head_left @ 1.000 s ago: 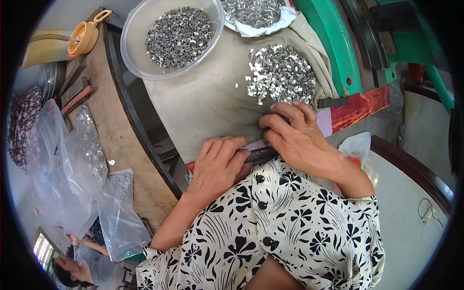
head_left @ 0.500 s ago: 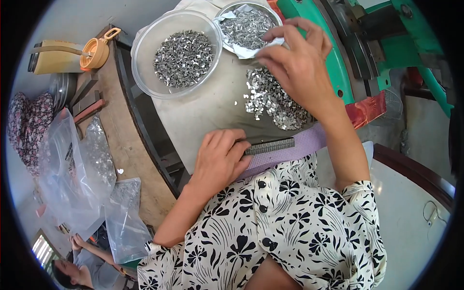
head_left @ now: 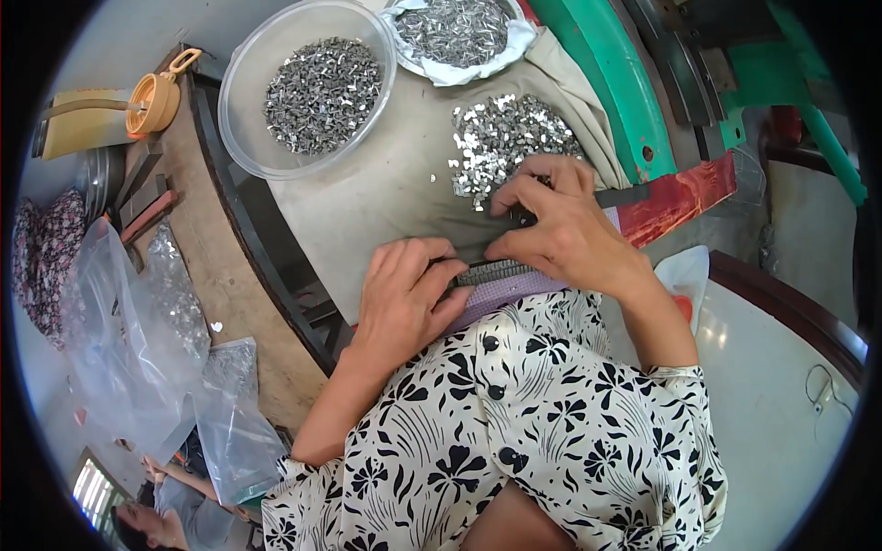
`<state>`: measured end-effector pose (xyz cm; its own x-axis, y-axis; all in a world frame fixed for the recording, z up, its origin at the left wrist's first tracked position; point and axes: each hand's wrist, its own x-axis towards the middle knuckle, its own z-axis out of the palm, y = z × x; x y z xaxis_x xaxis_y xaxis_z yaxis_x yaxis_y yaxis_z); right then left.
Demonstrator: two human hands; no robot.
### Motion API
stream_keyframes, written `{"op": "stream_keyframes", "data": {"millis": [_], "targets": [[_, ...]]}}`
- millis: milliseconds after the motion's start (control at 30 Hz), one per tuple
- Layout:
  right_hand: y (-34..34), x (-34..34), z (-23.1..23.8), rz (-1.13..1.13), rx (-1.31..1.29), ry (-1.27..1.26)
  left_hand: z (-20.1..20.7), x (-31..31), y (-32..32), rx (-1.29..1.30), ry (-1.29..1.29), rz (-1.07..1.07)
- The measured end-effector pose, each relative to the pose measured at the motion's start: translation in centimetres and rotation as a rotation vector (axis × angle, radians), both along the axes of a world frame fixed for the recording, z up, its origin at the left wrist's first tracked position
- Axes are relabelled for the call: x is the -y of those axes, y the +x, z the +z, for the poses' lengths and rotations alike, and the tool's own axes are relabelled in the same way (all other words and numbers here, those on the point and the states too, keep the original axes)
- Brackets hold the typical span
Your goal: Assembling metal zipper teeth onto a zipper tape using an alignment tool and a manual press.
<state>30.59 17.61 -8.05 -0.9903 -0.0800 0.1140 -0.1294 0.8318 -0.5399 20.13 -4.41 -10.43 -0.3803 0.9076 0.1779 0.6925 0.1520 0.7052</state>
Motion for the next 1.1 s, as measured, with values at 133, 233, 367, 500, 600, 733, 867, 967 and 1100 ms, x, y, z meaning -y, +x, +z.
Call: {"op": "stream_keyframes", "data": {"millis": [133,233,367,500,600,733,867,967,1100], "targets": [[-0.3,0.4,0.7,-0.041,0.002,0.063,-0.2,-0.2,0.4,-0.026,-0.004,0.048],[1.5,0.3,1.1,-0.124,-0.106,0.098,-0.3,-0.2,0.6,-0.048,0.002,0.094],[5.4,1.5,0.8,-0.181,-0.066,0.033,-0.3,-0.3,0.9,-0.063,-0.001,0.136],[7.2,4.2,-1.0,-0.27,-0.055,0.084,-0.1,-0.6,0.6,-0.05,-0.014,0.119],[6.9,5.0,-1.2,-0.333,-0.082,0.104,0.2,-0.7,0.5,0.003,-0.033,0.117],[6.4,5.4,-1.1,-0.407,-0.08,0.088,0.3,-0.6,0.3,0.05,-0.018,0.121],[6.0,5.2,-0.8,-0.379,-0.068,0.099,0.2,-0.6,0.2,0.027,-0.017,0.098],[5.6,4.8,-0.8,-0.382,-0.134,0.043,0.1,-0.5,0.2,0.037,-0.008,0.08],[3.7,4.9,-0.4,-0.404,-0.218,0.025,0.2,-0.6,0.4,0.061,-0.016,0.099]]}}
